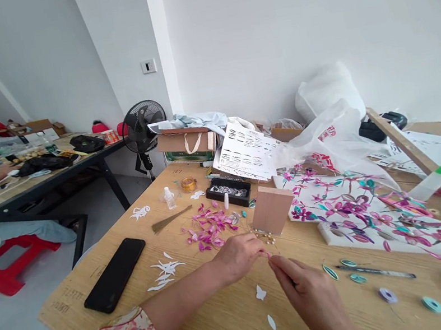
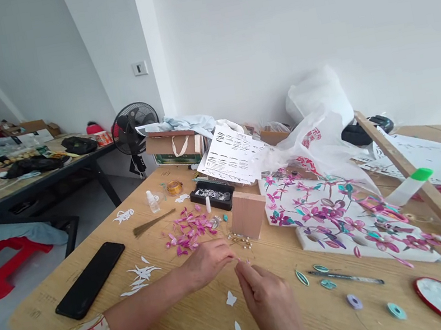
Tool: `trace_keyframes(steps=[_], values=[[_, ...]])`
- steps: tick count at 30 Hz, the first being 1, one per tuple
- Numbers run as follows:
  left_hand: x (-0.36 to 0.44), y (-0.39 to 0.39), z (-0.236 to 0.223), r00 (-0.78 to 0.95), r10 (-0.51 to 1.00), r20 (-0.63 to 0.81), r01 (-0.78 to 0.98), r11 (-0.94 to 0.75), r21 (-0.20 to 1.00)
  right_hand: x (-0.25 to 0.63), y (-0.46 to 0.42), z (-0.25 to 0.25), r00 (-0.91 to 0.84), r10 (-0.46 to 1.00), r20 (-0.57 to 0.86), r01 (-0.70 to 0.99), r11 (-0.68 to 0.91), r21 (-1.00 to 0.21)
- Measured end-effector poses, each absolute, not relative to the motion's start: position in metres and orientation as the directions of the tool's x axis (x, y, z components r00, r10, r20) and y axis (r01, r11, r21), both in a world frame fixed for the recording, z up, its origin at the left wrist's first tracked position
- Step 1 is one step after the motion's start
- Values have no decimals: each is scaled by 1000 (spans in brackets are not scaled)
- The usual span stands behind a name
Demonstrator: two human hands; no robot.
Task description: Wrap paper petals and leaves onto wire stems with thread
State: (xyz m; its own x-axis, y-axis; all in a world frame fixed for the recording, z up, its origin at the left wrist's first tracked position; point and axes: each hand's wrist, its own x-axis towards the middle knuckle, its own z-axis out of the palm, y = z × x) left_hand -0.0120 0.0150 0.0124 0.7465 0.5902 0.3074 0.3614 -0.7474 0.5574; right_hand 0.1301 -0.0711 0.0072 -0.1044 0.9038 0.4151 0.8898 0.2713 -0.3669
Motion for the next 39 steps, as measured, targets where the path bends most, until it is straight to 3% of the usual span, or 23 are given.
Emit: trace_keyframes(steps=[2, 4, 8, 11, 14, 17, 20, 22, 25, 28, 31, 34, 39], values=[[-14, 12, 16, 818, 513, 261, 287, -757, 587, 140, -69, 12, -65, 908, 415, 895, 237, -379], [-14, 9, 20, 833, 503, 231, 212, -676, 706, 149, -64, 12, -17, 915, 402, 873, 210, -441], [-11, 5, 25, 722, 688, 73, 112, -220, 969, 153, -56, -1, 30, 932, 361, 787, 201, -583], [-8, 7, 25, 610, 792, -18, 34, -3, 999, 144, -53, -11, 22, 929, 369, 752, 228, -619], [-8, 12, 21, 513, 859, -7, 72, -35, 997, 134, -55, -16, -18, 919, 393, 755, 271, -598], [-10, 17, 17, 481, 867, 130, 248, -276, 929, 126, -59, -16, -81, 914, 397, 774, 308, -553], [-12, 18, 14, 562, 769, 305, 413, -580, 702, 124, -64, -10, -133, 901, 414, 820, 335, -465], [-13, 17, 13, 669, 668, 326, 434, -706, 559, 127, -67, -4, -151, 888, 434, 852, 339, -398], [-14, 14, 16, 808, 525, 269, 339, -786, 517, 138, -66, 3, -118, 880, 461, 871, 315, -377], [-15, 10, 21, 827, 518, 218, 226, -662, 715, 151, -60, 2, -27, 889, 458, 835, 271, -478], [-14, 7, 23, 767, 636, 81, 138, -287, 948, 157, -52, -6, 56, 909, 413, 758, 231, -610], [-12, 7, 23, 693, 719, -41, 43, 15, 999, 152, -49, -14, 55, 936, 347, 706, 210, -677], [-10, 14, 21, 505, 862, -29, 50, 4, 999, 137, -53, -18, -35, 934, 356, 725, 269, -634]])
